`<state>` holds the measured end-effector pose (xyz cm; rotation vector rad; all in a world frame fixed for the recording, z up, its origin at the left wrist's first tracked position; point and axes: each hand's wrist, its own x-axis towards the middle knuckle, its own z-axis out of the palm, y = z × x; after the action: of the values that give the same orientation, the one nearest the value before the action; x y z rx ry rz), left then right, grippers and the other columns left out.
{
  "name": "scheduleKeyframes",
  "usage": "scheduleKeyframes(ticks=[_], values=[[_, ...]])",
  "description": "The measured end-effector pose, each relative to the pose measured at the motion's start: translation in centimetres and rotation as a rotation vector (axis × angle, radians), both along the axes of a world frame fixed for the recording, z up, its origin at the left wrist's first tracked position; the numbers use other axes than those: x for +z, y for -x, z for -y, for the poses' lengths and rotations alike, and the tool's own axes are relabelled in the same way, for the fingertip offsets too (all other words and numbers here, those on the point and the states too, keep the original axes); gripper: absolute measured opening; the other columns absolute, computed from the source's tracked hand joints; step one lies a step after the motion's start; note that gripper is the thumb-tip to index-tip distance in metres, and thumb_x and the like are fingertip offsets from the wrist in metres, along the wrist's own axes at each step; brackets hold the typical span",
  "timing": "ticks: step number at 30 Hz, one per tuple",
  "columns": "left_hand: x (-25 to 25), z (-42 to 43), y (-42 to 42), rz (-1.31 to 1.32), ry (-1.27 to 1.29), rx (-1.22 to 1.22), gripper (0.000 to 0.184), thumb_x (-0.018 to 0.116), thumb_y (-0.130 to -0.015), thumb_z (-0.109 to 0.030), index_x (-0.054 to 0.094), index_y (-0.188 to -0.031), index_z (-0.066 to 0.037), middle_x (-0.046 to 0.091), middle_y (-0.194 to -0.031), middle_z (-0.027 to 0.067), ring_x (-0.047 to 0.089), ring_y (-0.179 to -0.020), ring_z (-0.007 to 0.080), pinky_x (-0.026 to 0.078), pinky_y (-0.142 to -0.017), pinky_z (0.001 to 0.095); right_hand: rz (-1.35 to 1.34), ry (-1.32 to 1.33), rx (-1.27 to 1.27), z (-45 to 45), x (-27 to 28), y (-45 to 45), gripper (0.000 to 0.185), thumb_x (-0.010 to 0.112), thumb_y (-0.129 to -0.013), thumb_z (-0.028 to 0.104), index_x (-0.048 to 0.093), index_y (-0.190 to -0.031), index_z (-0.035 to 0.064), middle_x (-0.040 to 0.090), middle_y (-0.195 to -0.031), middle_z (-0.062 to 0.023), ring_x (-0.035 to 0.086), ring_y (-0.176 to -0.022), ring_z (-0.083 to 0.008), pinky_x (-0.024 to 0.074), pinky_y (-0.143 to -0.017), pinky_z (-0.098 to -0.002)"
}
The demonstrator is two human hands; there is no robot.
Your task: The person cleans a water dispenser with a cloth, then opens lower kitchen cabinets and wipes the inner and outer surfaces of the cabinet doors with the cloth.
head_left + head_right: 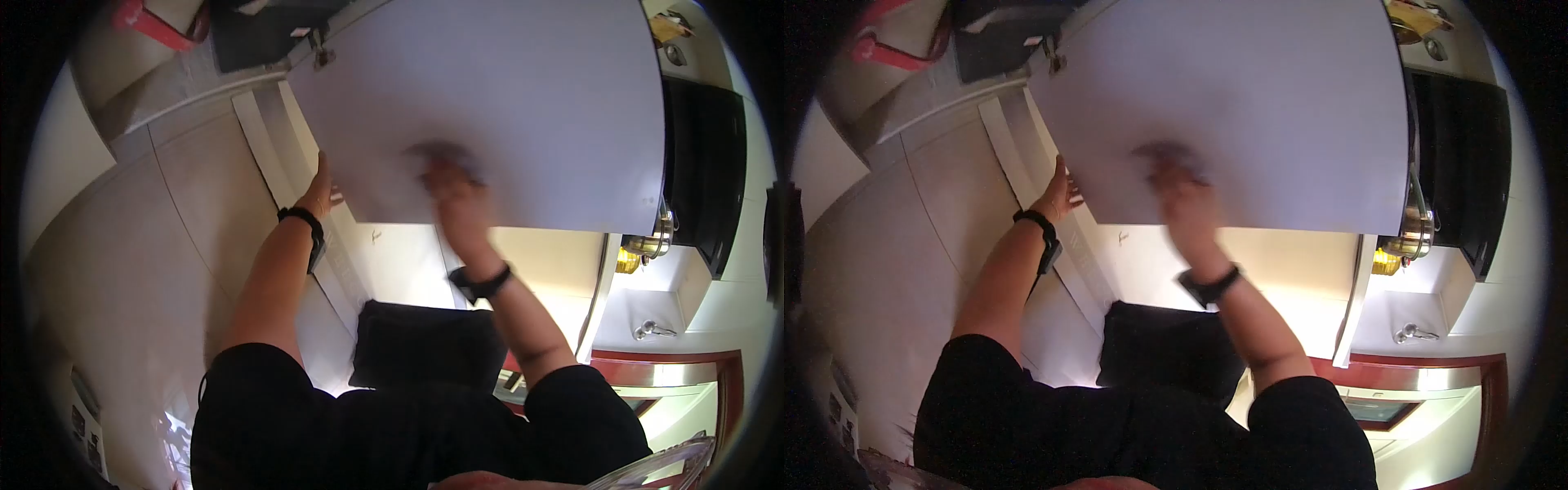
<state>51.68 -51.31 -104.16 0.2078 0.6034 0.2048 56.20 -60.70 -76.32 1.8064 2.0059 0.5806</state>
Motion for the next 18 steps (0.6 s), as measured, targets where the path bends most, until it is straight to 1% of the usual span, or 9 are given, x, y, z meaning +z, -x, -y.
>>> scheduleKeyframes(ticks=[2, 3, 5, 7, 11, 13, 14, 15, 18], values=[[-0.5, 0.1, -0.1, 0.012, -0.017, 0.010, 0.098, 0.018, -0.076, -0.078, 0.030, -0.132, 0.001, 0.039, -0.131, 0.0141, 0.035, -0.121, 0.0254, 0.026, -0.101, 0.0416, 0.354, -0.157, -0.046, 0.8, 6.9, -0.1, 0.038, 0.050, -0.081, 0.012, 0.049, -0.119, 0.0089, 0.051, -0.121, -0.0076, 0.045, -0.116, -0.0203, 0.0324, -0.092, -0.0403], [-0.6, -0.1, -0.1, 0.023, -0.007, 0.001, 0.097, 0.018, -0.076, -0.078, 0.031, -0.132, 0.000, 0.038, -0.132, 0.0141, 0.034, -0.122, 0.0252, 0.025, -0.101, 0.0421, 0.371, -0.292, -0.078, 0.8, 10.2, -0.5, 0.042, 0.052, -0.081, 0.012, 0.046, -0.123, 0.0093, 0.049, -0.123, -0.0081, 0.041, -0.119, -0.0228, 0.0272, -0.096, -0.0425], [0.1, -0.5, 0.7, 0.001, -0.007, -0.014, 0.094, 0.017, -0.076, -0.077, 0.036, -0.130, -0.003, 0.041, -0.128, 0.0120, 0.036, -0.120, 0.0245, 0.027, -0.099, 0.0401, 0.294, -0.444, -0.059, 0.8, 16.6, -1.2, 0.055, 0.058, -0.079, 0.014, 0.040, -0.130, 0.0065, 0.042, -0.130, -0.0176, 0.037, -0.121, -0.0365, 0.0269, -0.097, -0.0500], [-0.4, -0.5, 0.8, 0.040, -0.021, -0.037, 0.093, 0.017, -0.076, -0.078, 0.038, -0.129, -0.004, 0.043, -0.126, 0.0108, 0.038, -0.115, 0.0233, 0.028, -0.097, 0.0386, 0.650, -0.593, -0.002, 1.6, 17.3, -1.0, 0.056, 0.053, -0.086, 0.028, 0.034, -0.135, 0.0085, 0.037, -0.131, -0.0243, 0.036, -0.119, -0.0409, 0.0290, -0.094, -0.0545], [0.6, -0.6, 1.6, 0.087, -0.009, -0.050, 0.090, 0.015, -0.078, -0.076, 0.039, -0.127, -0.005, 0.045, -0.123, 0.0084, 0.041, -0.110, 0.0211, 0.028, -0.095, 0.0379, 0.622, -0.657, -0.110, 2.9, 11.4, -2.9, 0.059, 0.056, -0.083, 0.036, 0.037, -0.134, 0.0118, 0.040, -0.129, -0.0214, 0.040, -0.114, -0.0421, 0.0307, -0.091, -0.0542], [0.3, -0.6, 1.0, 0.079, -0.016, -0.049, 0.088, 0.013, -0.080, -0.074, 0.039, -0.128, -0.005, 0.046, -0.122, 0.0067, 0.041, -0.109, 0.0189, 0.027, -0.096, 0.0376, 0.568, -0.618, -0.070, 3.6, 7.1, -3.3, 0.070, 0.071, -0.072, 0.033, 0.039, -0.132, 0.0130, 0.041, -0.127, -0.0193, 0.042, -0.112, -0.0374, 0.0333, -0.089, -0.0486], [0.6, -0.5, 0.8, 0.048, -0.027, -0.040, 0.087, 0.011, -0.081, -0.073, 0.040, -0.126, -0.005, 0.047, -0.121, 0.0053, 0.042, -0.109, 0.0179, 0.027, -0.096, 0.0376, 0.483, -0.647, -0.031, 3.2, 4.3, -2.8, 0.072, 0.076, -0.067, 0.030, 0.043, -0.129, 0.0134, 0.047, -0.121, -0.0143, 0.045, -0.109, -0.0331, 0.0339, -0.089, -0.0451], [0.6, -0.4, 0.6, 0.049, -0.025, -0.049, 0.087, 0.011, -0.081, -0.073, 0.040, -0.126, -0.005, 0.047, -0.121, 0.0053, 0.042, -0.109, 0.0179, 0.027, -0.096, 0.0376, 0.409, -0.536, -0.093, 3.9, 1.9, -2.7, 0.069, 0.076, -0.068, 0.029, 0.044, -0.127, 0.0133, 0.051, -0.117, -0.0101, 0.047, -0.107, -0.0289, 0.0345, -0.088, -0.0422], [0.7, -0.2, 0.3, -0.003, -0.018, -0.003, 0.086, 0.014, -0.079, -0.075, 0.043, -0.124, -0.007, 0.049, -0.117, 0.0053, 0.042, -0.106, 0.0169, 0.026, -0.095, 0.0379, 0.304, -0.234, -0.125, 4.8, -5.5, -1.8, 0.042, 0.053, -0.080, 0.014, 0.051, -0.122, 0.0144, 0.055, -0.113, -0.0067, 0.052, -0.099, -0.0236, 0.0367, -0.084, -0.0402]])
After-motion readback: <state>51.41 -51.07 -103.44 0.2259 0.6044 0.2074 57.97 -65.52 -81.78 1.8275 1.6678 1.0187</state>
